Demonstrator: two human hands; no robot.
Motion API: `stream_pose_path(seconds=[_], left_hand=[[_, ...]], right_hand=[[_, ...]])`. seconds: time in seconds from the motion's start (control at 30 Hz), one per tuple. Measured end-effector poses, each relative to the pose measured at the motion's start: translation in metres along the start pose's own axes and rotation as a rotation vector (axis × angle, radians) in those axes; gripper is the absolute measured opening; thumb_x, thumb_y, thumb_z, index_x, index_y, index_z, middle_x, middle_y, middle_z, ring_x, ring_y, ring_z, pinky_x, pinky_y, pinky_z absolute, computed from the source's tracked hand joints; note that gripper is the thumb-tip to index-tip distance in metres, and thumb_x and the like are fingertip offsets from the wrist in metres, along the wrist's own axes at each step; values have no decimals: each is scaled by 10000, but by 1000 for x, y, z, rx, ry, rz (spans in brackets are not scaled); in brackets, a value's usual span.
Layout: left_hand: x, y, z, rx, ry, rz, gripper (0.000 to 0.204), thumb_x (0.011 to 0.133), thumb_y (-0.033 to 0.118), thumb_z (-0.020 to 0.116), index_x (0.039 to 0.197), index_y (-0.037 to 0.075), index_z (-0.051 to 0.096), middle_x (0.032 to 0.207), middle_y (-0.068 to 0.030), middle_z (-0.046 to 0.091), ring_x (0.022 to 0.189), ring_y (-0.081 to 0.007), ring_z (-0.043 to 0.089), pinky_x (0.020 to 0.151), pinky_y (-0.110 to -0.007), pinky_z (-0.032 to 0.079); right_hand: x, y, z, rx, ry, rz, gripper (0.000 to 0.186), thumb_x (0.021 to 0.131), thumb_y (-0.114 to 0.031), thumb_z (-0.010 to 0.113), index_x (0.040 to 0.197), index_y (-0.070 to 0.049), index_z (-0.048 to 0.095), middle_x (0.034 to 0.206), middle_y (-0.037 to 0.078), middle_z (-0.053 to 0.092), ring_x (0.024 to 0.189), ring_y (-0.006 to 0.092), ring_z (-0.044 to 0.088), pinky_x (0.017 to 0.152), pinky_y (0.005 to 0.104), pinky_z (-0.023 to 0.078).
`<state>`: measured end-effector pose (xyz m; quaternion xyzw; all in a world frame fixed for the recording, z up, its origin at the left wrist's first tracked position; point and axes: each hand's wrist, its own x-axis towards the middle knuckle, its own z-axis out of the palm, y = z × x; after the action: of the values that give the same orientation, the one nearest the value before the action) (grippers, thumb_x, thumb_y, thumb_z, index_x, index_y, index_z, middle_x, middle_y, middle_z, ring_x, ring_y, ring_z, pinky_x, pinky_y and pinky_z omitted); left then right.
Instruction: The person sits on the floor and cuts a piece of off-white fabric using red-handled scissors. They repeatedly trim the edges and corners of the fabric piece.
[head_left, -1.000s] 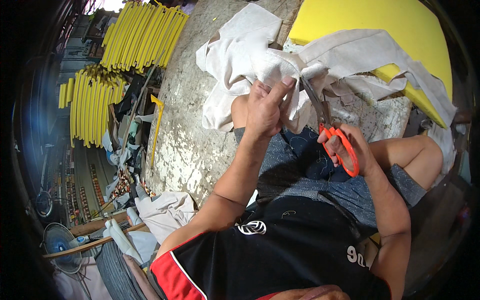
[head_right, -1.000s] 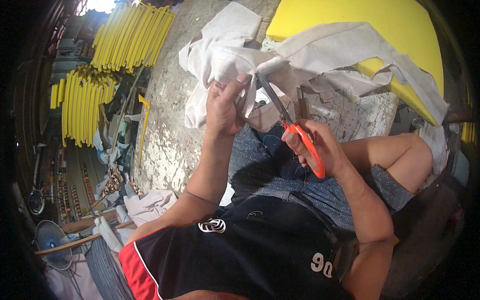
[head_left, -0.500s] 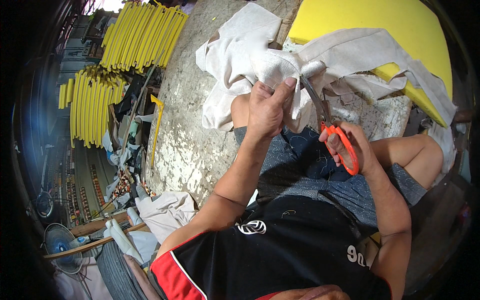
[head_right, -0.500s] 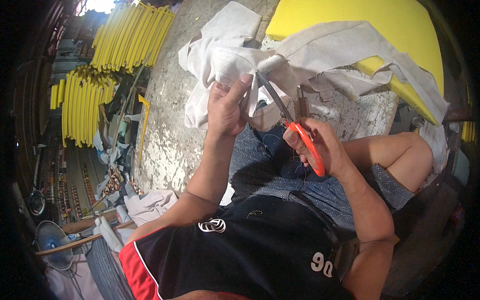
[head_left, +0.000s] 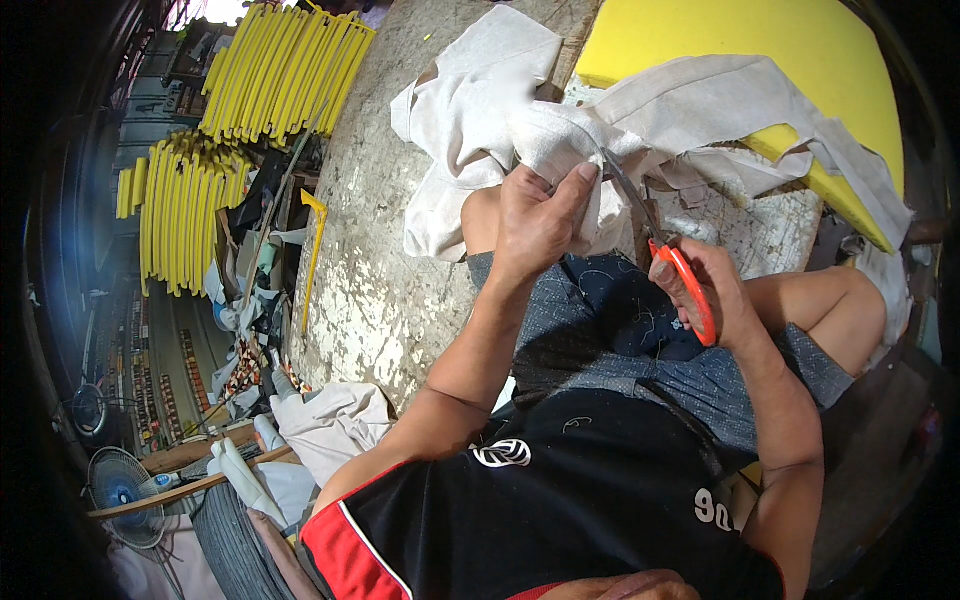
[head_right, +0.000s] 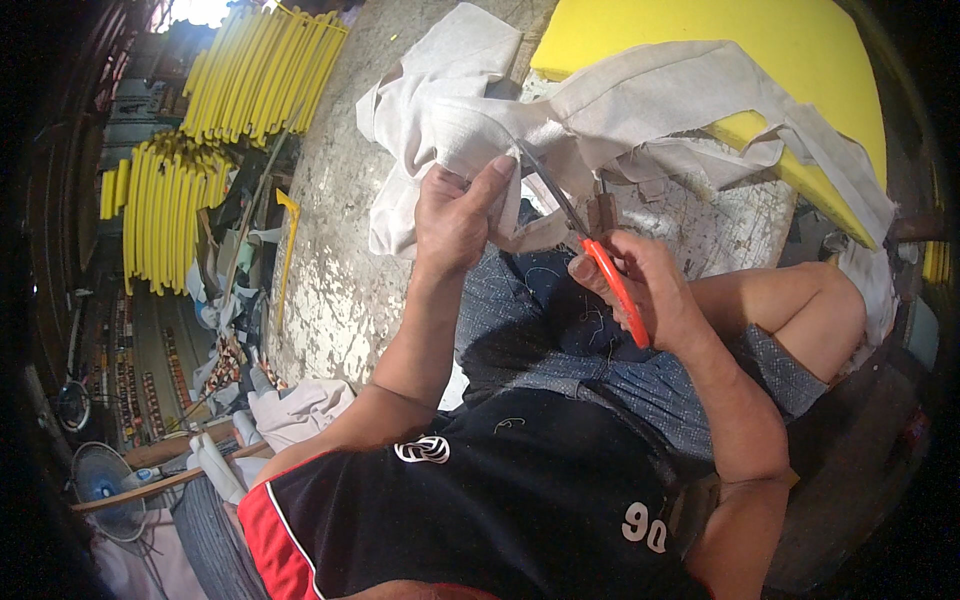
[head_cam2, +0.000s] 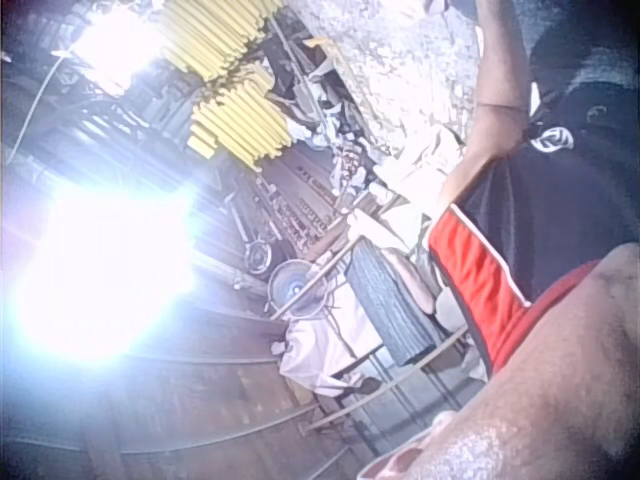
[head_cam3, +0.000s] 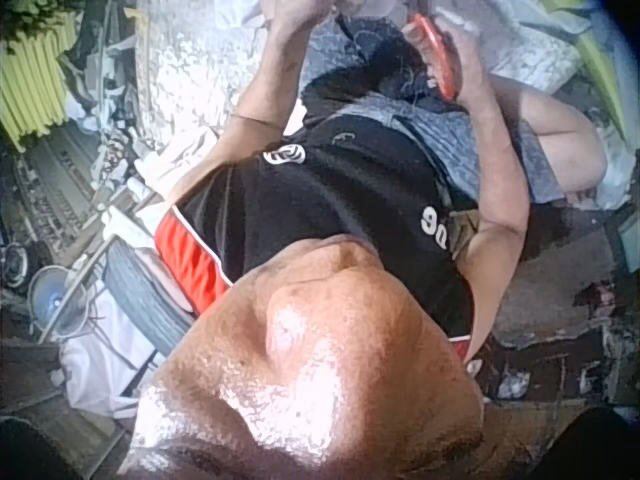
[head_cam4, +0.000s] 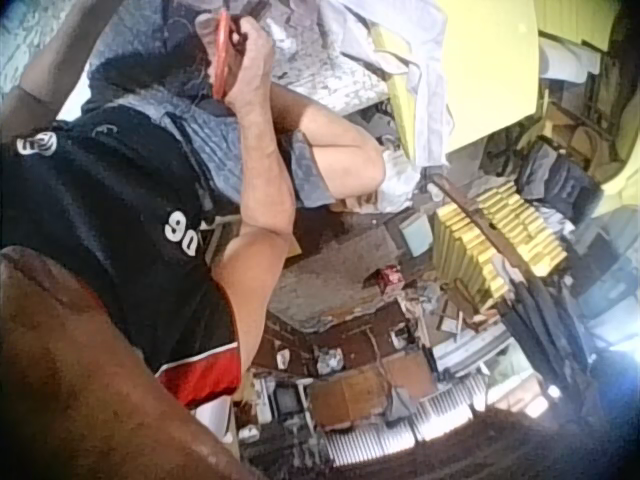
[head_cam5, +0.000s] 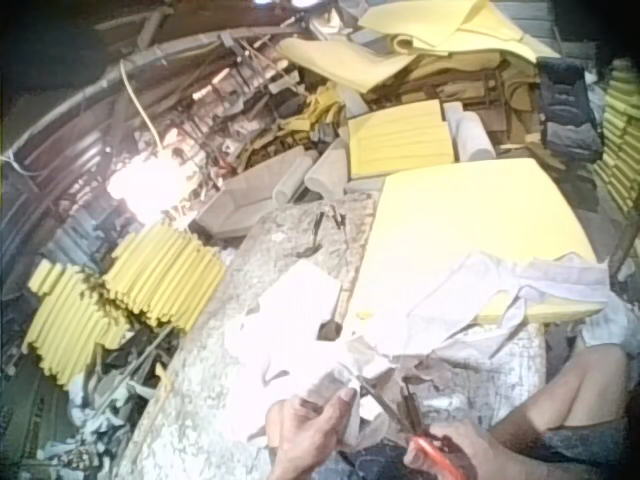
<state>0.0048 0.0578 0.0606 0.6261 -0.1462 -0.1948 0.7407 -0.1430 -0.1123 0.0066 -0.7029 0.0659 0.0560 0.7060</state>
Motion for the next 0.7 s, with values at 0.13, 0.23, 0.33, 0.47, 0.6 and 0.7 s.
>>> stream_pose_path(seconds=[0.13, 0.23, 0.33, 0.47, 0.6, 0.7], left_hand=[[2, 2, 1, -163, 7, -49, 222, 943, 46, 586, 1135, -64, 594, 1013, -109, 686, 859, -152, 666, 743, -275, 541], [2, 8, 6, -251, -28, -120, 268, 940, 52, 580, 1171, -82, 565, 1042, -145, 680, 869, -195, 679, 760, -302, 554], [-10, 3, 16, -329, -98, -237, 334, 929, 66, 585, 1207, -112, 538, 1068, -183, 674, 864, -229, 689, 763, -323, 563], [-27, -13, 28, -353, -149, -406, 273, 959, 70, 562, 1189, -76, 551, 1048, -171, 681, 867, -204, 692, 737, -299, 563], [-34, -35, 35, -259, -152, -393, 264, 937, 112, 634, 1139, -55, 610, 940, -107, 698, 804, -141, 671, 659, -260, 533], [-37, -29, 37, -108, -90, -459, 236, 915, 144, 678, 1067, -36, 656, 905, -88, 699, 785, -130, 660, 618, -242, 510]], right_hand=[[-4, 0, 7, 78, 104, -38, 434, 903, -452, 652, 989, -33, 584, 681, -10, 527, 501, 46, 488, 447, 201, 407], [6, -1, 12, 84, 263, -227, 351, 905, -345, 687, 1025, -34, 576, 773, -4, 548, 590, 41, 512, 531, 196, 439], [14, -12, 13, 47, 532, -356, 280, 888, -134, 718, 1089, -30, 553, 888, 9, 571, 686, 43, 536, 657, 202, 476], [16, -28, 1, 196, 449, -136, 310, 877, -44, 699, 1137, -16, 532, 986, 30, 602, 821, 63, 550, 765, 243, 499], [15, -3, -5, 15, 475, -63, 284, 872, -41, 695, 1112, -39, 542, 946, 13, 576, 843, 68, 541, 744, 230, 468], [14, -12, -12, 57, 468, -89, 276, 867, -26, 684, 1099, -48, 537, 929, -3, 552, 835, 54, 521, 729, 212, 445]])
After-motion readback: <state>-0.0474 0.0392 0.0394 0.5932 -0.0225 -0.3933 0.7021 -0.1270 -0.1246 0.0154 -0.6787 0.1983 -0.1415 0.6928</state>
